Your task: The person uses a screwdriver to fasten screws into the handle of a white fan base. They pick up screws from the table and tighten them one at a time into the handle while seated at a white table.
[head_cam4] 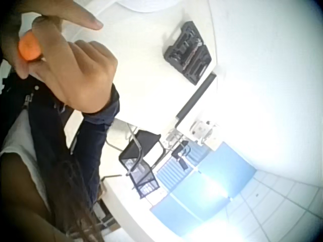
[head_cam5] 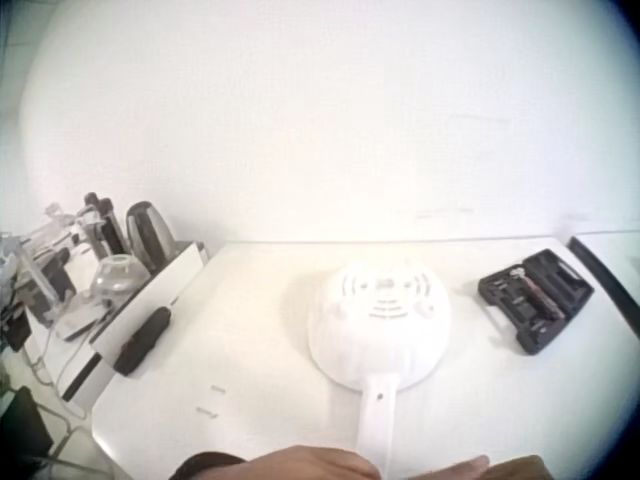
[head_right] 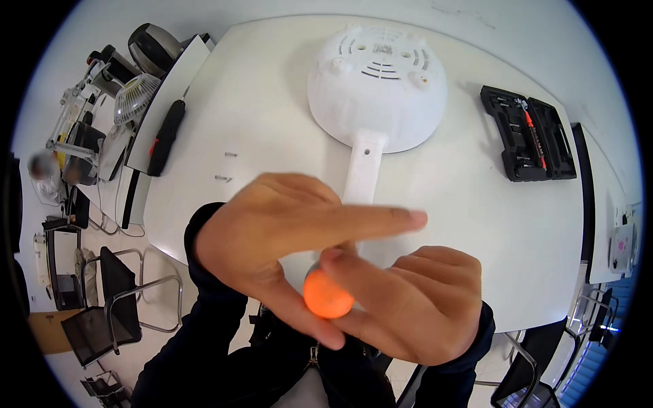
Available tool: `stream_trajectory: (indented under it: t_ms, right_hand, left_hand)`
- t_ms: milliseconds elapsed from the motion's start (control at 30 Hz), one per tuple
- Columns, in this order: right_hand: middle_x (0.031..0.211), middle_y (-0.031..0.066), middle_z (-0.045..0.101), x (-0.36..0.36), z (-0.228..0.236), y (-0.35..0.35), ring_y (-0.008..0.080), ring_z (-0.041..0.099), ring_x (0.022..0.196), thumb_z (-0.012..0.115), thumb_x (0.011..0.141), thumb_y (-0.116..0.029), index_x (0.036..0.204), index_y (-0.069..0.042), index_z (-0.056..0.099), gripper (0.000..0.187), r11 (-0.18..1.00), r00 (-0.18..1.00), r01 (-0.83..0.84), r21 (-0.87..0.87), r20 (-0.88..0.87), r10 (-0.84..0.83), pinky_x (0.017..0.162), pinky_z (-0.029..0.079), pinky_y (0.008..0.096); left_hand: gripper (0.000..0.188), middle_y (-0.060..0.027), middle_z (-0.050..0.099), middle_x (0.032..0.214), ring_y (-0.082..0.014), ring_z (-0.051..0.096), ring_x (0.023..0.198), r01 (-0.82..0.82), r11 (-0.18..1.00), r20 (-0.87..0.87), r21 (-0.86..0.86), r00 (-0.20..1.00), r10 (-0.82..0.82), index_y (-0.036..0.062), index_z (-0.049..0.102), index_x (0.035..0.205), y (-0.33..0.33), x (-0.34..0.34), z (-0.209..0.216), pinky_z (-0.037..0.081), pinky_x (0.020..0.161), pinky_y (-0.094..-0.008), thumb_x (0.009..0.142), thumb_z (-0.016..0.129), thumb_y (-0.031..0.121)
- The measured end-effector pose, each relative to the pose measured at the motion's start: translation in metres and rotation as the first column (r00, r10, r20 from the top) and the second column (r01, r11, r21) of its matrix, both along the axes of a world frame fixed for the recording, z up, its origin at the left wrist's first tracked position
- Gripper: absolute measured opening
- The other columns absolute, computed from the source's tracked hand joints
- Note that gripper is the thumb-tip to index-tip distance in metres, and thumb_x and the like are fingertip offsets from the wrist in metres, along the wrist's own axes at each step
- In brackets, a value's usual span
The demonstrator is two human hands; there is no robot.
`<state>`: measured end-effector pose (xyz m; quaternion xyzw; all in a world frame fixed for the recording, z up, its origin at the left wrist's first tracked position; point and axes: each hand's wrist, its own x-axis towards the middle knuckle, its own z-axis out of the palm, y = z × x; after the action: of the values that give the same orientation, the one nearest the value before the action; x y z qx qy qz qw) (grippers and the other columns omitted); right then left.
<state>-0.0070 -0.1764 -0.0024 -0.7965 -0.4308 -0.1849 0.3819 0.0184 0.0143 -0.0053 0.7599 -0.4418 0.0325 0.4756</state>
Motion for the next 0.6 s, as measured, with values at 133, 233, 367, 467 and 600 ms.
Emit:
stream_trajectory:
  t_ms: [133, 233, 367, 467, 600]
  right_hand:
    - [0.061, 0.0052, 0.054, -0.004, -0.010, 0.001, 0.0171, 0.050, 0.047, 0.076, 0.065, -0.031, 0.095, 0.001, 0.061, 0.047, 0.990, 0.990, 0.139, -0.037, 0.018, -0.138, 0.044, 0.037, 0.0263]
    - [0.083, 0.0103, 0.060, -0.014, -0.010, -0.003, 0.0202, 0.060, 0.066, 0.080, 0.060, -0.029, 0.099, 0.002, 0.058, 0.055, 0.963, 0.973, 0.230, -0.137, 0.049, -0.225, 0.056, 0.048, 0.0267]
    - [0.090, 0.0115, 0.061, -0.017, -0.015, 0.000, 0.0214, 0.062, 0.070, 0.081, 0.059, -0.024, 0.104, 0.001, 0.054, 0.058, 0.967, 0.972, 0.230, -0.112, 0.066, -0.224, 0.059, 0.050, 0.0265]
    - [0.091, 0.0106, 0.061, -0.016, -0.016, 0.005, 0.0217, 0.062, 0.070, 0.080, 0.060, -0.022, 0.104, 0.001, 0.054, 0.056, 0.965, 0.972, 0.234, -0.121, 0.063, -0.228, 0.063, 0.050, 0.0272]
    - [0.086, 0.0089, 0.064, -0.017, 0.001, 0.005, 0.0219, 0.061, 0.071, 0.079, 0.061, -0.023, 0.098, 0.000, 0.058, 0.048, 0.936, 0.969, 0.238, -0.258, 0.126, -0.212, 0.068, 0.049, 0.0293]
  left_hand:
    - [0.070, -0.0019, 0.058, 0.061, -0.0165, 0.054, 0.047, -0.292, 0.956, 0.243, -0.032, 0.925, 0.290, 0.0039, 0.058, 0.110, 0.003, -0.009, -0.003, 0.039, 0.047, -0.0243, 0.058, 0.075, 0.047]
    - [0.066, -0.0051, 0.067, 0.073, -0.0132, 0.059, 0.050, -0.339, 0.940, 0.289, -0.042, 0.896, 0.336, 0.0008, 0.064, 0.103, 0.000, -0.014, 0.001, 0.041, 0.048, -0.0214, 0.053, 0.082, 0.039]
    - [0.063, -0.0040, 0.065, 0.067, -0.0130, 0.058, 0.049, -0.321, 0.945, 0.327, -0.058, 0.889, 0.322, 0.0018, 0.064, 0.103, 0.000, -0.015, -0.001, 0.040, 0.047, -0.0213, 0.054, 0.082, 0.036]
    - [0.063, -0.0044, 0.064, 0.067, -0.0130, 0.057, 0.049, -0.269, 0.961, 0.316, -0.065, 0.908, 0.276, 0.0006, 0.063, 0.106, 0.002, -0.012, -0.002, 0.040, 0.046, -0.0213, 0.055, 0.080, 0.033]
    - [0.061, -0.0051, 0.062, 0.065, -0.0164, 0.056, 0.050, -0.174, 0.979, 0.271, -0.102, 0.942, 0.196, -0.0004, 0.058, 0.111, 0.003, -0.009, -0.002, 0.040, 0.046, -0.0240, 0.061, 0.076, 0.029]
